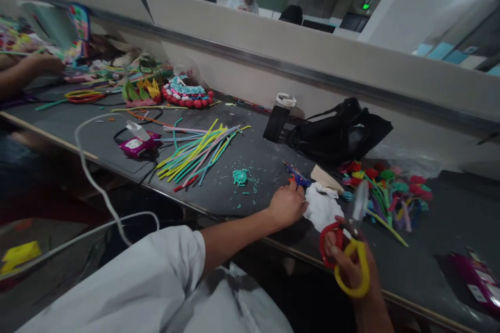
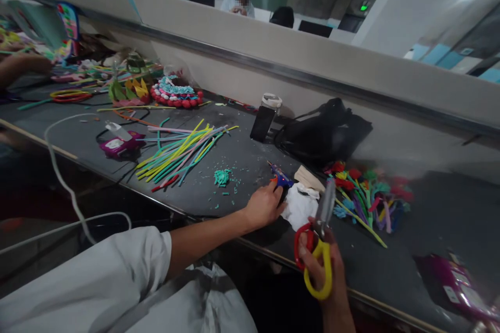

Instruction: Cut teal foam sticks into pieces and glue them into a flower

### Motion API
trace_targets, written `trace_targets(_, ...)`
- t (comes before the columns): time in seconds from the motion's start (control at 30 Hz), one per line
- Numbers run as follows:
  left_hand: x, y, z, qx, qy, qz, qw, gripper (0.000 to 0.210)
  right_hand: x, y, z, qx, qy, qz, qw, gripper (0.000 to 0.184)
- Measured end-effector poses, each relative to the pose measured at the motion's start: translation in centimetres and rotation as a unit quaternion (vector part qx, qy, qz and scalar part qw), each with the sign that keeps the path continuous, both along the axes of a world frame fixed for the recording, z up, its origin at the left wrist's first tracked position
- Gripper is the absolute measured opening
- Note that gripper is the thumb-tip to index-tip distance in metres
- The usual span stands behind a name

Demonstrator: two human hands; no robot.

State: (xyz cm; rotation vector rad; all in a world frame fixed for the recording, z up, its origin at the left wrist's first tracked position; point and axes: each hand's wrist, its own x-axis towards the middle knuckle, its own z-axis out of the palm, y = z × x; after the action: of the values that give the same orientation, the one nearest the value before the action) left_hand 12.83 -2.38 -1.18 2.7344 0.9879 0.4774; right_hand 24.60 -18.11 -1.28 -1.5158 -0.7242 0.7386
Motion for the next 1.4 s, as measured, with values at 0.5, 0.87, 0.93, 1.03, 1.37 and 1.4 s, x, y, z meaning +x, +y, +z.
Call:
trace_targets(0.5,-14.8,3.9,0.6,-0.008,0.038,0.068,0.997,0.008,-6.2,8.7,5.0,0.145,0.082,0.118,0.979,0.059)
trace_targets(0.87,-13.8,5.2,1.0,-0.032,-0.016,-0.003,0.999,0.006,-7.3,8.2,1.9,0.089,0.047,0.092,0.991,0.055)
trace_targets(0.93,-13.6,5.1,1.8,-0.126,-0.096,-0.002,0.987,0.006,-7.7,8.2,1.8,0.086,0.027,0.089,0.992,0.057)
trace_targets(1.03,-13.3,4.5,2.9,-0.288,-0.21,-0.011,0.934,0.007,-8.4,8.4,1.6,0.089,0.007,0.092,0.992,0.065)
trace_targets(1.37,-13.6,1.8,2.6,-0.474,-0.298,-0.038,0.828,0.005,-10.2,8.3,1.2,0.057,0.027,0.118,0.991,0.049)
trace_targets(1.4,-13.7,1.8,2.5,-0.514,-0.306,-0.026,0.801,0.005,-10.1,8.2,1.4,0.066,0.032,0.098,0.992,0.05)
